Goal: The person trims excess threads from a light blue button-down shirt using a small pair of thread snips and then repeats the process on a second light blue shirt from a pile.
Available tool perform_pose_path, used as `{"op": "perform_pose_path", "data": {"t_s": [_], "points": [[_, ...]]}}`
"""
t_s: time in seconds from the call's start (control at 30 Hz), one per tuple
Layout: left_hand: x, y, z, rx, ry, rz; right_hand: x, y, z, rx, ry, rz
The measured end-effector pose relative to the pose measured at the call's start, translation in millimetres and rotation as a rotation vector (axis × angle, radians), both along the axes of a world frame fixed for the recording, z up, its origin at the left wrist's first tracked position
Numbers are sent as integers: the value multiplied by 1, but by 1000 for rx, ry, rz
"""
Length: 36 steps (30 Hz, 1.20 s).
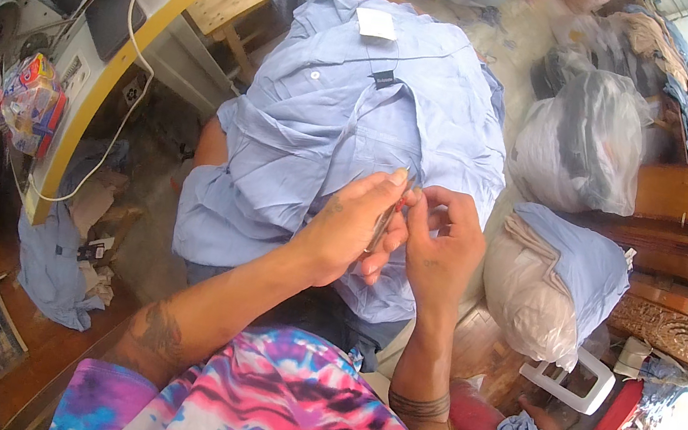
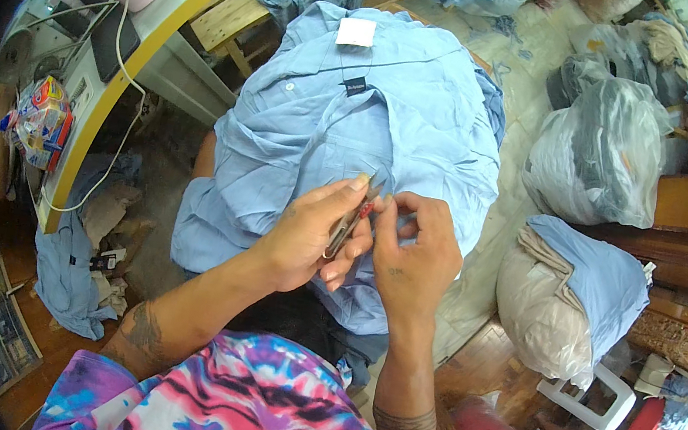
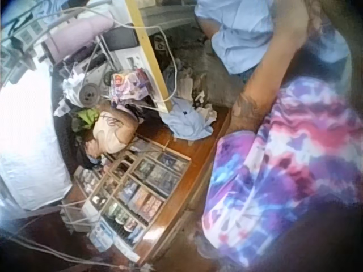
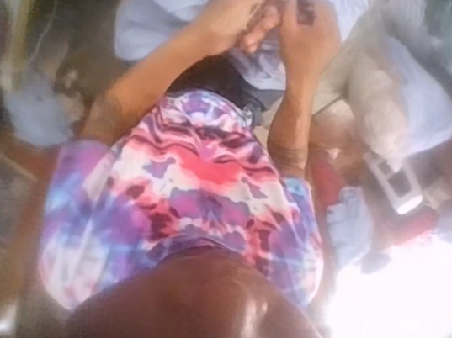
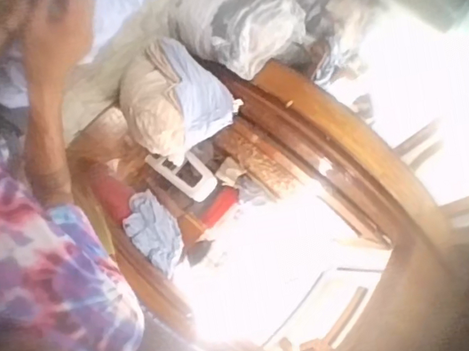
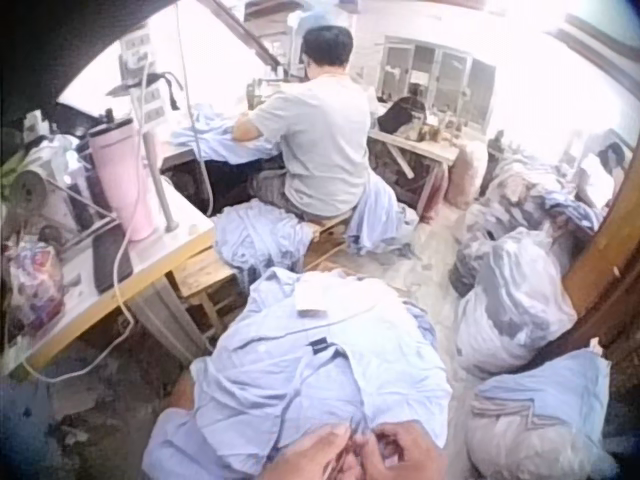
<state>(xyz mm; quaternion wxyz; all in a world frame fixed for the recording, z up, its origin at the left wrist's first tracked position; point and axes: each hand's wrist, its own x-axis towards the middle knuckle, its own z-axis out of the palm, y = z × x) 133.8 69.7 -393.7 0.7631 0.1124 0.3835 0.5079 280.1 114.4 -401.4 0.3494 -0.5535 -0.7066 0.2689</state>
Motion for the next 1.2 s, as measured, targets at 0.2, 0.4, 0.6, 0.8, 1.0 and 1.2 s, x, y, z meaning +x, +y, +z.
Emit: {"op": "perform_pose_path", "data": {"t_s": [0.2, 0.4, 0.6, 0.8, 1.0, 1.2], "points": [[1, 3, -2, 1, -17, -47, 6, -2, 4, -19, -20, 9], [3, 3, -2, -11, -52, -7, 8, -4, 7, -45, -25, 33], [4, 1, 3, -42, -105, -5, 9, -4, 8, -102, 61, 44], [3, 1, 3, -73, -151, 0, 7, -5, 9, -83, 62, 67], [4, -1, 1, -88, -190, 9, 13, -6, 5, -58, 34, 63], [8, -4, 0, -79, -227, 8, 15, -8, 6, -66, 61, 61]]}}
